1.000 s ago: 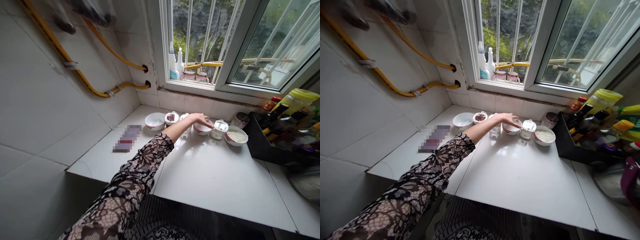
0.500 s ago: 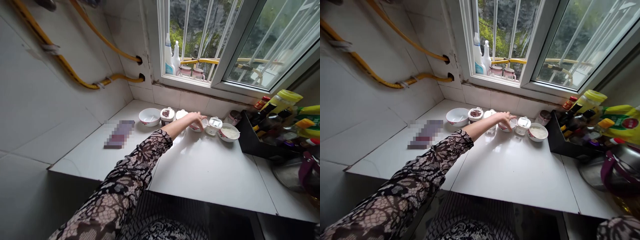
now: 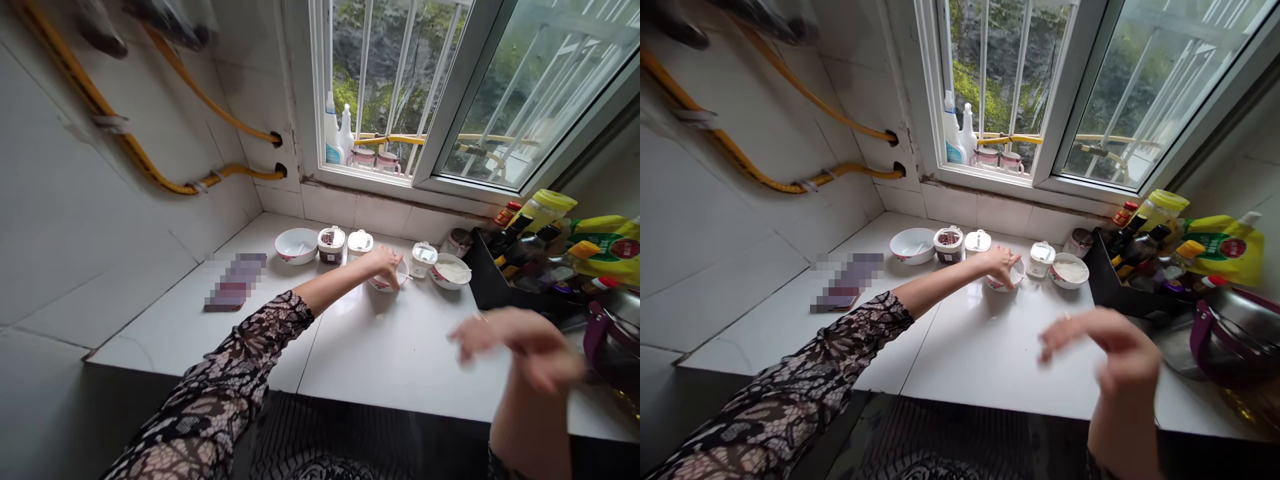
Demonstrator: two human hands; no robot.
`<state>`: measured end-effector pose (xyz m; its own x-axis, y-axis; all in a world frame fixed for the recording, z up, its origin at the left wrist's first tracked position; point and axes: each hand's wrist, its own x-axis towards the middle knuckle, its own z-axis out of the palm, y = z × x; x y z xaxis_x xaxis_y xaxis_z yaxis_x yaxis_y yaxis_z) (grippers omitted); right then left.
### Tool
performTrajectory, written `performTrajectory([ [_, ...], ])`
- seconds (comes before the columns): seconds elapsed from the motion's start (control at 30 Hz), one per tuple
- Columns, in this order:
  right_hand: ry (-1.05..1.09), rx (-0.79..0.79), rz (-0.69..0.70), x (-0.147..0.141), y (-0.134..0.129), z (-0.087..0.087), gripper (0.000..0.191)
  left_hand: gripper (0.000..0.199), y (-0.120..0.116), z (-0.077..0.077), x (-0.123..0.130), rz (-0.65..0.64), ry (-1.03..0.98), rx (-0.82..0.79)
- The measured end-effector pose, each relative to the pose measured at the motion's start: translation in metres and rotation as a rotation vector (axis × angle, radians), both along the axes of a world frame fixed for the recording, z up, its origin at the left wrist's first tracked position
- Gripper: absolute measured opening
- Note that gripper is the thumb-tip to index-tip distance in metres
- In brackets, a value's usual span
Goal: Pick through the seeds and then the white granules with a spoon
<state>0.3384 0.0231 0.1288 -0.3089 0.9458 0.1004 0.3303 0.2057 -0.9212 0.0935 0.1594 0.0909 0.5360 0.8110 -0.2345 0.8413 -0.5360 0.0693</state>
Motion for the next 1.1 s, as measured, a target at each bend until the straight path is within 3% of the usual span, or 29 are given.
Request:
performTrajectory([
  [0.03, 0.034, -0.037, 0.094, -0.012, 0.014, -0.001, 0.034, 0.100, -0.008, 0.000, -0.001, -0.011, 0.006, 0.012],
  [0.07, 0.098, -0.034, 0.085, -0.025, 0.029, -0.004, 0.035, 0.099, -0.017, 0.001, -0.002, -0.026, 0.008, 0.022],
  [0.13, 0.216, -0.044, -0.043, -0.049, 0.062, -0.017, 0.037, 0.094, -0.035, 0.001, -0.005, -0.052, 0.007, 0.040],
  [0.23, 0.203, -0.109, -0.176, -0.072, 0.099, -0.046, 0.043, 0.097, -0.059, 0.000, -0.011, -0.078, 0.001, 0.064],
  [0.33, 0.135, -0.138, -0.130, -0.081, 0.110, -0.069, 0.043, 0.095, -0.078, -0.003, -0.017, -0.084, -0.012, 0.091],
  [0.43, 0.033, -0.159, 0.019, -0.088, 0.111, -0.077, 0.040, 0.095, -0.093, -0.005, -0.021, -0.083, -0.036, 0.093],
  [0.53, -0.093, -0.143, 0.122, -0.100, 0.120, -0.072, 0.037, 0.097, -0.105, -0.007, -0.024, -0.082, -0.064, 0.100],
  [0.6, -0.200, -0.027, 0.084, -0.115, 0.133, -0.064, 0.039, 0.098, -0.113, -0.007, -0.024, -0.079, -0.070, 0.089],
  [0.67, -0.345, 0.146, 0.064, -0.135, 0.148, -0.054, 0.053, 0.103, -0.120, -0.009, -0.024, -0.068, -0.104, 0.093],
  [0.73, -0.508, 0.292, 0.130, -0.158, 0.161, -0.044, 0.072, 0.106, -0.126, -0.013, -0.023, -0.072, -0.134, 0.089],
  [0.87, -0.871, 0.327, 0.293, -0.203, 0.177, -0.030, 0.094, 0.112, -0.133, -0.021, -0.024, -0.069, -0.156, 0.088],
  [1.0, -1.049, 0.342, 0.312, -0.223, 0.180, -0.029, 0.076, 0.118, -0.136, -0.022, -0.034, -0.087, -0.241, 0.087],
  [1.1, -1.067, 0.390, 0.301, -0.222, 0.176, -0.030, 0.067, 0.107, -0.136, -0.018, -0.049, -0.076, -0.383, 0.110],
])
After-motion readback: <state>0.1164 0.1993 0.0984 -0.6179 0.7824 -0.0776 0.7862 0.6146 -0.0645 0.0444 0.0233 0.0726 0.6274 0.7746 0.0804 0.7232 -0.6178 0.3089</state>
